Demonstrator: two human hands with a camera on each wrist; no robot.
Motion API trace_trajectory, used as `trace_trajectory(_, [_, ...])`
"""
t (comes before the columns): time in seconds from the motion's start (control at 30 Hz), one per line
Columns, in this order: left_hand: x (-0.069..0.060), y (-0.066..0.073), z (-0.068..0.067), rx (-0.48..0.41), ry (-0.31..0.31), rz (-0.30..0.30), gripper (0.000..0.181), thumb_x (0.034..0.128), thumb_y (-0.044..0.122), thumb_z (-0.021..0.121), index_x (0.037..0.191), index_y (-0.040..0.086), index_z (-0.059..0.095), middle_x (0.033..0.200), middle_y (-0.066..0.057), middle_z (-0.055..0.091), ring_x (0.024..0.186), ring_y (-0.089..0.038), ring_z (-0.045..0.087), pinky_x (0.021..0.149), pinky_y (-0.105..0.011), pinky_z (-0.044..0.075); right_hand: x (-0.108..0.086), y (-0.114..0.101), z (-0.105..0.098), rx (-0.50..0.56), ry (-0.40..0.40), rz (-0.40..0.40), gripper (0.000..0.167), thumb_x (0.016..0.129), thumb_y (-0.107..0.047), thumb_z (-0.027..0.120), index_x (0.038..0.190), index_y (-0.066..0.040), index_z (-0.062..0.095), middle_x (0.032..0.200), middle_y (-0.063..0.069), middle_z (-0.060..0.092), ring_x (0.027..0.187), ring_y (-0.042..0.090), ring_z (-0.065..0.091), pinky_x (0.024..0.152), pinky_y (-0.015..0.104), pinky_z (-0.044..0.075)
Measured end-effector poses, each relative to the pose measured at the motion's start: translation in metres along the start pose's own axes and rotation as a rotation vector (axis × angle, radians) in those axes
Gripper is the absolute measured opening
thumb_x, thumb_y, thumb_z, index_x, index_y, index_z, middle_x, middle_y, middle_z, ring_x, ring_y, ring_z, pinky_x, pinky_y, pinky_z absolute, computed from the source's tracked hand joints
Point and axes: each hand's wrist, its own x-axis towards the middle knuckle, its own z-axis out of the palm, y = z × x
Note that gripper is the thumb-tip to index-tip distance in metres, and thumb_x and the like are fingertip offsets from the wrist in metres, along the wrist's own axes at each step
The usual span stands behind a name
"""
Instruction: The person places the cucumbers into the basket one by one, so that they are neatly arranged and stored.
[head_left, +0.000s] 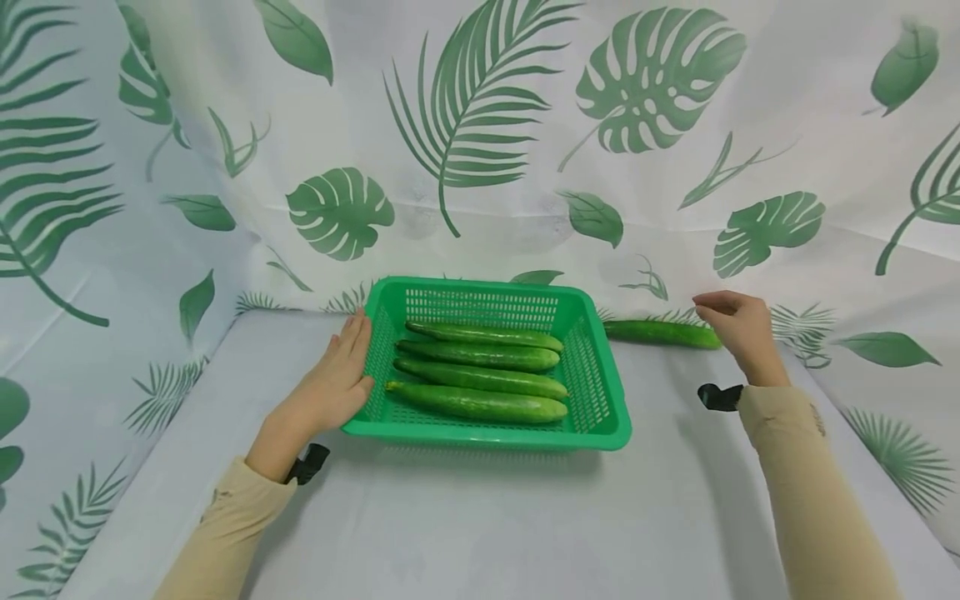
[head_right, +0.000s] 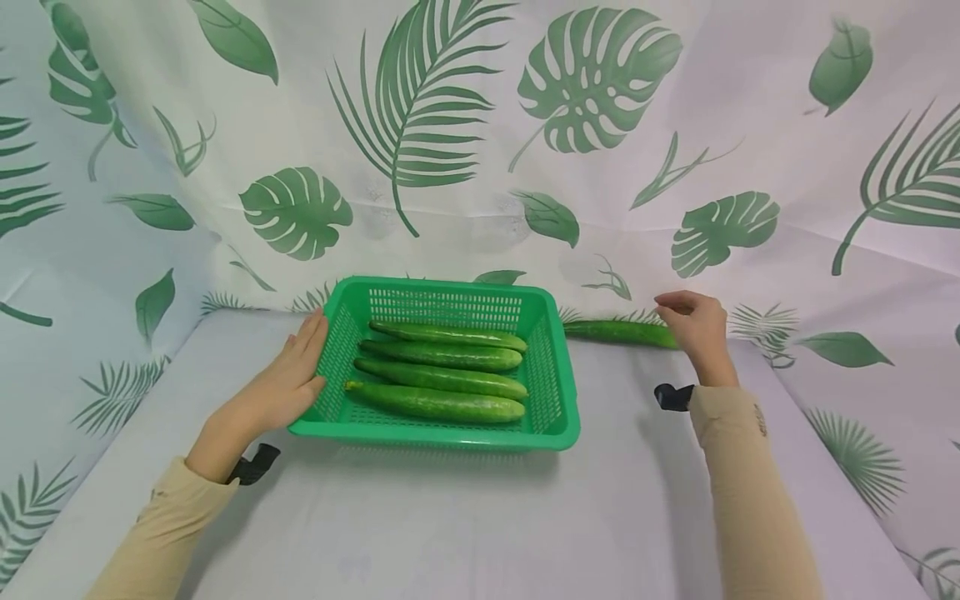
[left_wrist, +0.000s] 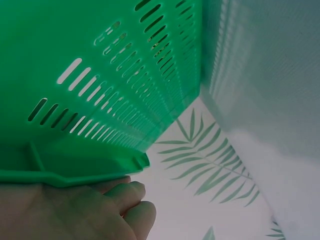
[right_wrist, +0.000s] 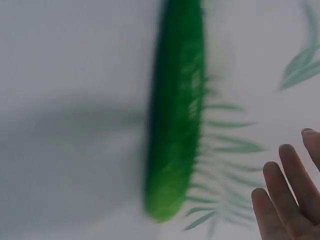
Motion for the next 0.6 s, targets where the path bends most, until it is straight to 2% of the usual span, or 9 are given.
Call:
trace_trajectory(0.03, [0.0,0.0,0.0,-0.001,0.003,0.002,0.075,0.0966,0.008,0.04,0.154,-0.009,-0.005,0.162,-0.021,-0.015,0.149,-0.035,-0.012,0.119,-0.057,0.002,0.004,0.008,0.002,-0.017,-0.02,0.017,0.043,0.103,-0.024,0.049,0.131,0.008,0.058,0.127,0.029,0.056,0.107,0.027,0.055,0.088,0.048,0.046])
trace_trajectory(0.13, [-0.002,0.001,0.0,0.001,0.009,0.006,0.075,0.0966,0.008,0.04,0.154,-0.009,-0.004,0.162,-0.021,-0.015,0.15,-0.037,-0.01,0.118,-0.058,0.002,0.013,0.033,0.007,-0.091,-0.072,0.017,0.041,0.099,-0.012,0.047,0.132,0.011,0.055,0.132,0.037,0.05,0.119,0.05,0.048,0.091,0.063,0.044])
trace_trajectory(0.2, [-0.003,0.001,0.0,-0.002,0.01,0.006,0.075,0.0964,0.008,0.04,0.154,-0.008,-0.004,0.163,-0.021,-0.014,0.15,-0.037,-0.01,0.119,-0.057,0.003,0.015,0.046,0.01,-0.136,-0.101,0.005,0.043,0.093,-0.005,0.047,0.133,0.012,0.052,0.134,0.041,0.045,0.124,0.059,0.039,0.092,0.068,0.04])
trace_trajectory(0.37, [-0.002,0.003,0.001,-0.005,0.016,0.009,0.075,0.0958,0.007,0.04,0.155,-0.009,-0.004,0.163,-0.021,-0.013,0.15,-0.035,-0.01,0.119,-0.057,0.003,0.013,0.066,0.013,-0.189,-0.137,-0.045,0.049,0.085,0.001,0.056,0.132,0.013,0.051,0.138,0.043,0.037,0.127,0.064,0.03,0.098,0.072,0.031])
trace_trajectory(0.5, [-0.002,0.004,0.0,0.0,0.014,0.011,0.074,0.096,0.007,0.039,0.154,-0.009,-0.003,0.163,-0.021,-0.014,0.15,-0.036,-0.01,0.119,-0.057,0.004,0.011,0.07,0.015,-0.201,-0.133,-0.066,0.049,0.083,0.002,0.062,0.131,0.012,0.052,0.138,0.043,0.035,0.126,0.064,0.03,0.1,0.073,0.028])
trace_trajectory(0.6, [-0.002,0.003,-0.001,0.004,0.01,0.007,0.074,0.0961,0.007,0.039,0.154,-0.009,-0.004,0.162,-0.021,-0.015,0.15,-0.037,-0.01,0.119,-0.057,0.004,0.01,0.069,0.018,-0.195,-0.144,-0.052,0.051,0.083,0.003,0.063,0.132,0.011,0.052,0.139,0.042,0.034,0.125,0.064,0.03,0.099,0.074,0.028])
